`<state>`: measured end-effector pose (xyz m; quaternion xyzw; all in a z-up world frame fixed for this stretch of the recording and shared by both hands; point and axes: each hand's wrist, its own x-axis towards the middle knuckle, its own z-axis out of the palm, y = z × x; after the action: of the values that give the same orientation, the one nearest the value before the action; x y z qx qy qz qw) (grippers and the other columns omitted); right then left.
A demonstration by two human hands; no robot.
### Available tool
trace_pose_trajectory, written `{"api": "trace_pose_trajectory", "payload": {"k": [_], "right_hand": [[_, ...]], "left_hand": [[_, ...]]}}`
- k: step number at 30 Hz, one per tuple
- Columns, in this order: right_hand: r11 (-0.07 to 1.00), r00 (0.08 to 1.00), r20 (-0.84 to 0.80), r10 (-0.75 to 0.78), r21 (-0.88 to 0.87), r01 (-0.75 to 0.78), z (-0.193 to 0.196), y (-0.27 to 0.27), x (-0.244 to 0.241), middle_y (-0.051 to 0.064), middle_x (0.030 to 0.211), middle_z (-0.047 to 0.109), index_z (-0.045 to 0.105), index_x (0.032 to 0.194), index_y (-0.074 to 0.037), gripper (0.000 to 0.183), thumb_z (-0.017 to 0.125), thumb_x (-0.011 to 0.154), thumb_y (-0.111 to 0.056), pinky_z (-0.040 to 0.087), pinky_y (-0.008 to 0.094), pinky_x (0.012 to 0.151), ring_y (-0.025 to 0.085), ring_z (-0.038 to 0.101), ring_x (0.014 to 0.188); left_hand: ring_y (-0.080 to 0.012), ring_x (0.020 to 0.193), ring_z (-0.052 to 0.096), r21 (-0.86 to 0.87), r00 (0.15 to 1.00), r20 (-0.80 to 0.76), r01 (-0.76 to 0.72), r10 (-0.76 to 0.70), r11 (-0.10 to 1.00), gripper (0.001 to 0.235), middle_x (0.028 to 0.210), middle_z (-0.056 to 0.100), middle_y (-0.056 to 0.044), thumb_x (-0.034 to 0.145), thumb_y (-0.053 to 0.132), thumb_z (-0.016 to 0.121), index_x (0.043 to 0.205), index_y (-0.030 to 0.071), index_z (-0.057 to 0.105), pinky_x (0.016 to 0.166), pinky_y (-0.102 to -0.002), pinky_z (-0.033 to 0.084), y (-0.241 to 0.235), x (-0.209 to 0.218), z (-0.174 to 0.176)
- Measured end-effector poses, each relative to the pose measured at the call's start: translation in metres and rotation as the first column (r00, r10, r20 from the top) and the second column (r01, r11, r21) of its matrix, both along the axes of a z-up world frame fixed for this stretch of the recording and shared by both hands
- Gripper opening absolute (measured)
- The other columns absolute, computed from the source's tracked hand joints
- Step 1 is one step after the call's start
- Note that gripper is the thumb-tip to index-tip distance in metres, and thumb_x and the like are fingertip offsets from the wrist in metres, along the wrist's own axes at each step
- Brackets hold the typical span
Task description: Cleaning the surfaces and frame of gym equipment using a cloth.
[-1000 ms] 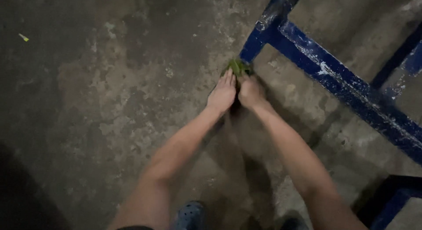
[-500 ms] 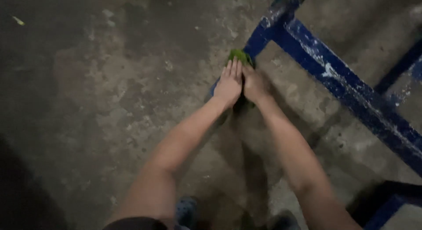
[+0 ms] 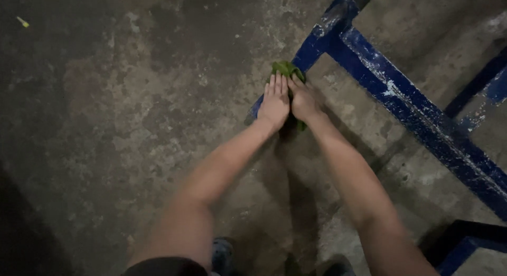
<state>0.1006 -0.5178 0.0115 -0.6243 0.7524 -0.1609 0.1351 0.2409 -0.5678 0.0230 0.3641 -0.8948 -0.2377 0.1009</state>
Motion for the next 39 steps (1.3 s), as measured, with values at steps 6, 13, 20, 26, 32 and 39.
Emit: {"api": "trace_pose_trajectory", "payload": {"k": [6,13,20,26,32,39], "right_hand": [[0.984,0.987,0.157,0.016,0.173,-0.044,0.033,0.047,0.057,0.011,0.154,0.053,0.056,0.146,-0.015,0.054,0.04,0.096,-0.006,0.044,0.048,0.111,0.04,0.053,0.134],[0.862,0.97,0.082,-0.231,0.479,0.165,0.088,0.015,0.039,0.017,0.149,0.053,0.048,0.155,-0.021,0.055,0.044,0.102,-0.012,0.044,0.049,0.111,0.04,0.054,0.132],[0.986,0.998,0.056,-0.025,0.166,0.016,0.001,0.024,0.024,0.009,0.166,0.035,0.043,0.155,-0.008,0.07,0.053,0.088,0.005,0.04,0.043,0.116,0.033,0.042,0.147],[0.871,0.996,0.081,-0.049,0.49,0.003,0.099,0.032,0.085,0.001,0.167,0.033,0.041,0.156,-0.018,0.077,0.049,0.085,0.01,0.039,0.041,0.116,0.031,0.042,0.144],[0.976,0.996,0.037,-0.082,0.207,0.072,0.017,0.017,0.024,0.009,0.164,0.033,0.044,0.154,-0.01,0.068,0.048,0.088,0.005,0.034,0.045,0.115,0.039,0.04,0.142],[0.898,0.854,0.38,-0.356,0.391,0.2,0.042,0.02,0.057,0.007,0.163,0.044,0.05,0.153,-0.011,0.043,0.037,0.114,-0.024,0.04,0.04,0.118,0.03,0.047,0.147]], "left_hand": [[-0.0502,0.156,0.017,-0.147,0.909,0.405,0.174,-0.101,0.974,0.058,0.162,0.026,-0.035,0.102,0.011,0.044,0.152,-0.016,0.035,0.13,-0.055,0.017,0.045,0.069,-0.005],[-0.0499,0.153,0.019,-0.046,0.922,0.372,0.135,-0.108,0.99,0.061,0.163,0.027,-0.033,0.1,0.011,0.043,0.153,-0.017,0.035,0.129,-0.054,0.017,0.009,0.02,-0.006],[-0.047,0.151,0.025,-0.19,0.954,0.26,0.202,-0.149,0.961,0.054,0.158,0.034,-0.032,0.097,0.009,0.043,0.144,-0.016,0.039,0.124,-0.053,0.018,0.011,0.038,0.007],[-0.0469,0.152,0.026,-0.177,0.956,0.272,0.158,-0.107,0.971,0.057,0.156,0.037,-0.033,0.097,0.009,0.048,0.147,-0.016,0.04,0.127,-0.052,0.019,0.04,0.082,-0.008],[-0.0446,0.15,0.024,-0.104,0.926,0.353,0.179,-0.131,0.978,0.063,0.16,0.029,-0.029,0.09,0.009,0.048,0.148,-0.013,0.034,0.122,-0.051,0.02,0.005,0.022,0.021],[-0.0522,0.15,0.027,-0.241,0.951,0.307,0.119,-0.04,0.963,0.058,0.156,0.036,-0.034,0.098,0.013,0.046,0.148,-0.016,0.04,0.124,-0.057,0.022,0.033,0.052,-0.009]]}}
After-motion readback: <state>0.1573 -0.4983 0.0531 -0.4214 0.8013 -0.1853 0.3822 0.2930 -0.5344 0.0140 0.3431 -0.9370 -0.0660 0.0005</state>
